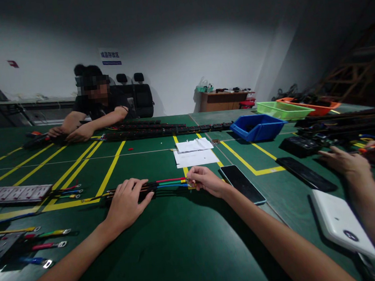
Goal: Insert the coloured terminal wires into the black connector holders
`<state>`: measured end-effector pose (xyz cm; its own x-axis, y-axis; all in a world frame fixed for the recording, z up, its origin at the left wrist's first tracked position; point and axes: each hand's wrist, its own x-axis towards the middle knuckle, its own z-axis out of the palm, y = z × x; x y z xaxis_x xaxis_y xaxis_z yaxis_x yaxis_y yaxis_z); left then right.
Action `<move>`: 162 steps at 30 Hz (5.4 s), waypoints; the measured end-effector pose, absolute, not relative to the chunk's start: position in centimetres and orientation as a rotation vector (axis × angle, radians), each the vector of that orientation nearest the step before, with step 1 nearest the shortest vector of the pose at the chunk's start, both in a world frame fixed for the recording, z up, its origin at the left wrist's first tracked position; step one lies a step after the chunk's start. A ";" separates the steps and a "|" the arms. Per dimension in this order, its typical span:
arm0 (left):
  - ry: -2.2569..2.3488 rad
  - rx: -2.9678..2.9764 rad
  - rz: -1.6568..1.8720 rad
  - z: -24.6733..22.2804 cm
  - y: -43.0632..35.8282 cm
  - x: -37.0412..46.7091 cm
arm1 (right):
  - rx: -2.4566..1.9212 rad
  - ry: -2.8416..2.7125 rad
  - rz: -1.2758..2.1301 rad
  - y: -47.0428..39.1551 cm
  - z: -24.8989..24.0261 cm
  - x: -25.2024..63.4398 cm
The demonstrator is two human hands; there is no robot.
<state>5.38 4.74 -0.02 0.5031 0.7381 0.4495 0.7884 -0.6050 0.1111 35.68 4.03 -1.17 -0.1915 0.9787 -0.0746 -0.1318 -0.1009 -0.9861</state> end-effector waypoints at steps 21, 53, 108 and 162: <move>-1.339 -2.627 -0.704 -0.1 4.8 5.4 | -1.079 -1.268 1.444 3.8 -1.0 36.0; -1.345 -2.611 -0.651 0.1 4.8 5.5 | -1.144 -1.238 1.290 4.2 -1.9 35.2; -1.339 -2.616 -0.681 0.1 4.7 5.5 | -1.088 -1.309 1.358 3.8 -1.4 35.4; -1.349 -2.639 -0.672 0.1 4.7 5.5 | -1.108 -1.379 1.427 3.9 -1.4 35.7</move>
